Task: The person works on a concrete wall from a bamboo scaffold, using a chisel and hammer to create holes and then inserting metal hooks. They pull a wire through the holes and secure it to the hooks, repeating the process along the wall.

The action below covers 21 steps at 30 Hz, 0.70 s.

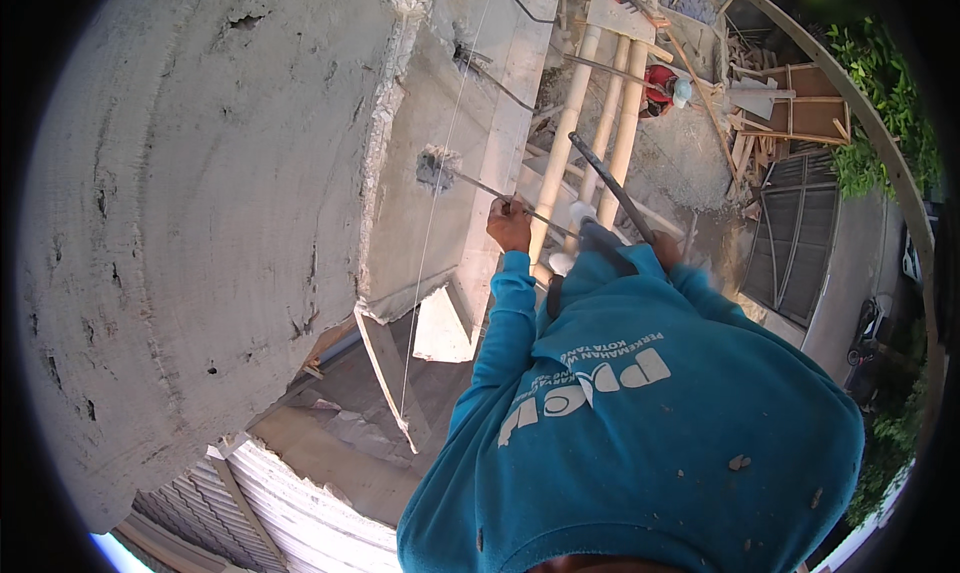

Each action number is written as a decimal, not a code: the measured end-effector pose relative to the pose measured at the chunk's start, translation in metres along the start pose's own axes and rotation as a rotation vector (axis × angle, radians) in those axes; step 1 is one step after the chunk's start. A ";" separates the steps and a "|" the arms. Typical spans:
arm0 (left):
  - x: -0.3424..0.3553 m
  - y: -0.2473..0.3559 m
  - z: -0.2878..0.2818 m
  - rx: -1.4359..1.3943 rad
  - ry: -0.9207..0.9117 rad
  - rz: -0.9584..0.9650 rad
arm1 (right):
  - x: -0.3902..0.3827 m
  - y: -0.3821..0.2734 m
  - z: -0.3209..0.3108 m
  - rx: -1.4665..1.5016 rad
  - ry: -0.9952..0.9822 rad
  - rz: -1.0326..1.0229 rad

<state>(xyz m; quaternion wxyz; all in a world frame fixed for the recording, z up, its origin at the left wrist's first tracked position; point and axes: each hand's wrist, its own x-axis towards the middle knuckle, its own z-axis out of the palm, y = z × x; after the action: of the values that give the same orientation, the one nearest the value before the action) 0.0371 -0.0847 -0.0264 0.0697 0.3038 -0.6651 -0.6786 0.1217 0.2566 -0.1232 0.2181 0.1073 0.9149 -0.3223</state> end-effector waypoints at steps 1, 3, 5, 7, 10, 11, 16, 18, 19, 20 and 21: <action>0.003 -0.001 -0.001 0.070 0.034 0.039 | -0.003 -0.018 -0.006 0.045 -0.018 0.036; 0.008 -0.002 0.000 0.076 0.038 0.037 | -0.005 -0.037 -0.015 0.104 -0.026 0.054; 0.008 0.000 0.005 0.049 0.039 0.020 | -0.003 -0.037 -0.014 0.137 -0.006 0.027; 0.009 0.000 0.009 0.035 0.027 -0.008 | -0.003 -0.043 -0.019 0.183 -0.035 0.063; 0.013 -0.008 0.014 -0.015 0.018 -0.032 | -0.001 -0.037 -0.011 0.201 0.004 0.048; 0.015 -0.011 0.015 -0.014 0.021 -0.029 | -0.001 -0.035 -0.008 0.208 0.015 0.039; 0.038 -0.021 0.014 -0.002 0.099 0.043 | 0.006 -0.029 -0.007 0.212 -0.035 0.054; 0.045 -0.023 0.017 -0.032 0.127 0.025 | 0.005 -0.031 -0.011 0.216 -0.052 0.081; 0.048 -0.022 0.019 -0.067 0.156 0.026 | 0.007 -0.031 -0.014 0.208 -0.053 0.070; 0.052 -0.022 0.022 -0.101 0.185 0.028 | 0.009 -0.030 -0.017 0.201 -0.054 0.060; 0.054 -0.023 0.021 -0.133 0.216 0.024 | 0.008 -0.028 -0.018 0.192 -0.061 0.052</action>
<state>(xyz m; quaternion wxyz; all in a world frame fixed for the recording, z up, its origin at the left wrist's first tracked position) -0.0092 -0.0912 -0.0670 0.1693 0.3619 -0.6110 -0.6834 0.0993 0.2472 -0.0987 0.2427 0.1417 0.8697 -0.4057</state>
